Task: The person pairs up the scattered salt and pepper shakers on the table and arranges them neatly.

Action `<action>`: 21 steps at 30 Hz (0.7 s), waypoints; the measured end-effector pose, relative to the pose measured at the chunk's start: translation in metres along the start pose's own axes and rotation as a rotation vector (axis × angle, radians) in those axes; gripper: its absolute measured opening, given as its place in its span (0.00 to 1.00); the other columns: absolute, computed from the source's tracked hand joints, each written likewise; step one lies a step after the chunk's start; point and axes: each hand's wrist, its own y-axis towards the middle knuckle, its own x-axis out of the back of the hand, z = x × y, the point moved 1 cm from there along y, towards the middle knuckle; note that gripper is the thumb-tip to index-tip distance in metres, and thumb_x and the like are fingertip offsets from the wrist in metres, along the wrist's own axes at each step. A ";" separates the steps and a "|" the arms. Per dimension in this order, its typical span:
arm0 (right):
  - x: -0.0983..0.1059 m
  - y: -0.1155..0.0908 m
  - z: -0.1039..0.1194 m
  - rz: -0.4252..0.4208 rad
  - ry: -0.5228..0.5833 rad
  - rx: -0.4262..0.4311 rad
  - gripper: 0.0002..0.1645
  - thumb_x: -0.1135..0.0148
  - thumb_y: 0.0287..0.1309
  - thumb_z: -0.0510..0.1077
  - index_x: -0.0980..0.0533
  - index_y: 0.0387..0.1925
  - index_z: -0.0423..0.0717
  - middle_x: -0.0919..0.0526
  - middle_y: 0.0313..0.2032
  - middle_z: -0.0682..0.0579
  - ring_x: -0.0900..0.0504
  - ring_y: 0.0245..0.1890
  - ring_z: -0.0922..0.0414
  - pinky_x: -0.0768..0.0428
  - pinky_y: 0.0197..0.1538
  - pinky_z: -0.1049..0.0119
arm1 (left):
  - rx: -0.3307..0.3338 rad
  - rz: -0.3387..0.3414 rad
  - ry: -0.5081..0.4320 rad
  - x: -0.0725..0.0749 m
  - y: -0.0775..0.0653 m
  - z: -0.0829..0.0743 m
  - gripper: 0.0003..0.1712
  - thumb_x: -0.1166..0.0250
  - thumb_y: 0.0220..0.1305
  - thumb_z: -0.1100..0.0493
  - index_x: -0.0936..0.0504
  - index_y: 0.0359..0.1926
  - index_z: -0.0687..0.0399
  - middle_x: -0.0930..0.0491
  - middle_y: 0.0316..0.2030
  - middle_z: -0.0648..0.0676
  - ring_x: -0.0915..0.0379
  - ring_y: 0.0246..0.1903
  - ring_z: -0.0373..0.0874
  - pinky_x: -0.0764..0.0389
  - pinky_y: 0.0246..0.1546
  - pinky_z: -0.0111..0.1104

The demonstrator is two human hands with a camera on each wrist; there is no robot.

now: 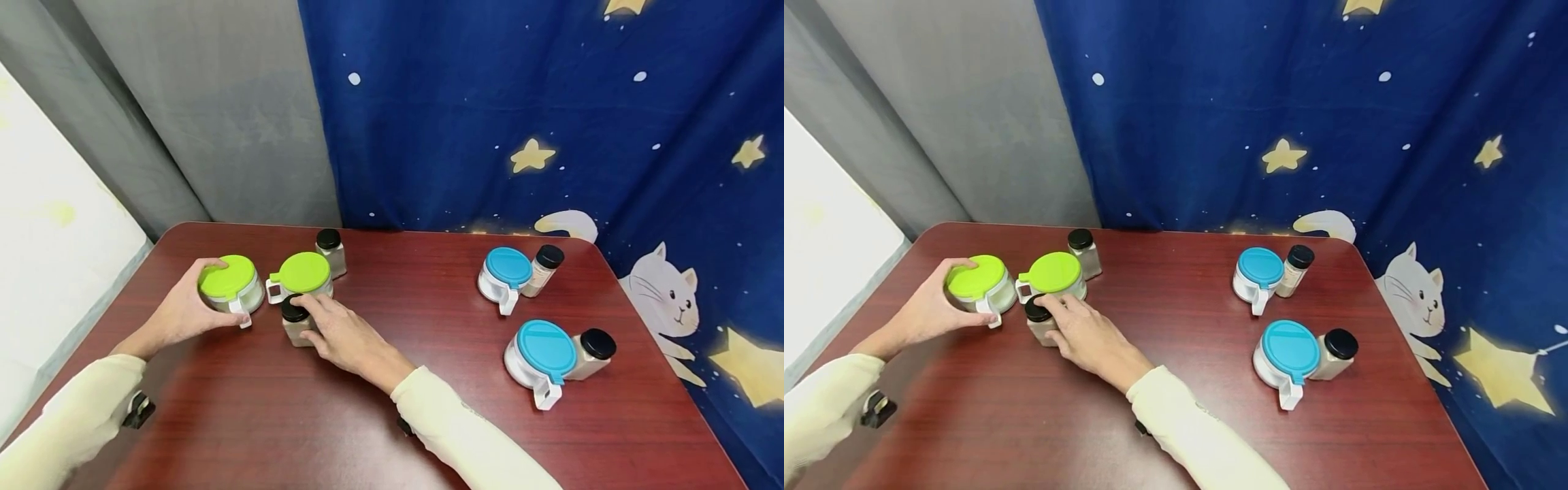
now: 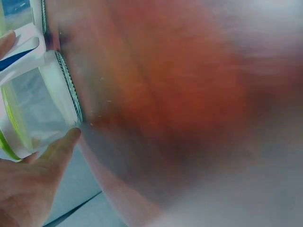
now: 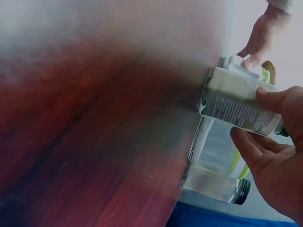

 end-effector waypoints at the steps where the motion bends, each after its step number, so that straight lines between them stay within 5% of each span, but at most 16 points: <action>1: 0.000 -0.001 0.000 0.002 0.015 0.007 0.32 0.32 0.67 0.44 0.33 0.68 0.51 0.25 0.58 0.52 0.24 0.51 0.60 0.27 0.58 0.70 | 0.004 -0.008 0.008 0.001 -0.006 0.000 0.60 0.12 0.37 0.45 0.37 0.68 0.52 0.29 0.57 0.58 0.32 0.50 0.49 0.36 0.45 0.27; 11: 0.002 -0.011 -0.005 -0.023 0.258 0.020 0.30 0.38 0.69 0.35 0.36 0.69 0.46 0.29 0.64 0.52 0.32 0.63 0.62 0.36 0.66 0.71 | 0.014 -0.041 0.039 0.009 -0.052 -0.022 0.60 0.11 0.33 0.43 0.34 0.67 0.46 0.29 0.58 0.54 0.35 0.48 0.41 0.35 0.43 0.26; 21: 0.004 -0.022 -0.011 -0.080 0.288 0.050 0.30 0.37 0.70 0.38 0.35 0.69 0.48 0.27 0.61 0.52 0.26 0.51 0.60 0.29 0.57 0.72 | -0.173 0.043 -0.044 -0.015 -0.066 -0.065 0.58 0.09 0.28 0.48 0.30 0.63 0.43 0.32 0.63 0.46 0.35 0.57 0.38 0.39 0.54 0.16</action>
